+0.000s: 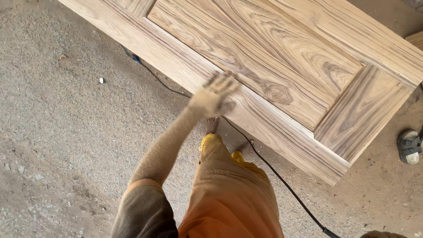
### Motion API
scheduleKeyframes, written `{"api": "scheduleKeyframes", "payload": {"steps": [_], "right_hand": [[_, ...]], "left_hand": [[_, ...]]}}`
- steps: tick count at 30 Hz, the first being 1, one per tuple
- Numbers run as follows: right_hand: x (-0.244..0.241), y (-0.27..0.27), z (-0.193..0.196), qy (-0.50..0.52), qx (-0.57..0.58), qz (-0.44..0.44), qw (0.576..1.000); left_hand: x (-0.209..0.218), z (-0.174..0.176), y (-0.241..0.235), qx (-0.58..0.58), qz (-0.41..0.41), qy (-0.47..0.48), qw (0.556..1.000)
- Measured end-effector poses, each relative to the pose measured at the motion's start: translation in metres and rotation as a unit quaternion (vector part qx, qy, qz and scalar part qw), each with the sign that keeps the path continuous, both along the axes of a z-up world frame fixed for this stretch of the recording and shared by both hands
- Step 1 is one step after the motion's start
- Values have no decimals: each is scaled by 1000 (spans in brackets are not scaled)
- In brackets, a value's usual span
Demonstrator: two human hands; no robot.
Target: The person uses a red orbital sander to smooth the surface of a wooden door lying on the ground. They move the sander across the flat panels and edges, occasionally pausing to wipe the surface with their hand.
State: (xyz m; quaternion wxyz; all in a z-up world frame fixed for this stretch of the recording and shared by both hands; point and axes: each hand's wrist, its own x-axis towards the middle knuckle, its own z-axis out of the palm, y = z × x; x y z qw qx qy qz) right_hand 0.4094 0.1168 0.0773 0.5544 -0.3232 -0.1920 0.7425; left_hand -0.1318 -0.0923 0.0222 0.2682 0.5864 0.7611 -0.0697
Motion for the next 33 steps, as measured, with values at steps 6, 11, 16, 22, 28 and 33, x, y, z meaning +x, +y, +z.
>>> {"api": "scheduleKeyframes", "payload": {"steps": [6, 11, 16, 22, 28, 33], "right_hand": [[-46, -36, 18, -10, 19, -5, 1000], [-41, -98, 39, -29, 25, -48, 998], [-15, -158, 59, -54, 28, -108, 992], [24, -80, 39, -196, 16, -53, 979], [67, 73, 17, -234, 63, 159, 957], [62, 161, 25, -295, 65, 299, 905]], "left_hand": [[-169, -1, -76, 90, 185, 64, 976], [-240, 3, -113, 4, 417, 84, 905], [-199, -15, -99, 77, 496, 83, 861], [10, -37, -32, 169, 387, 9, 906], [234, -7, 44, 365, 404, -73, 835], [351, 53, 80, 335, 470, -152, 802]]}}
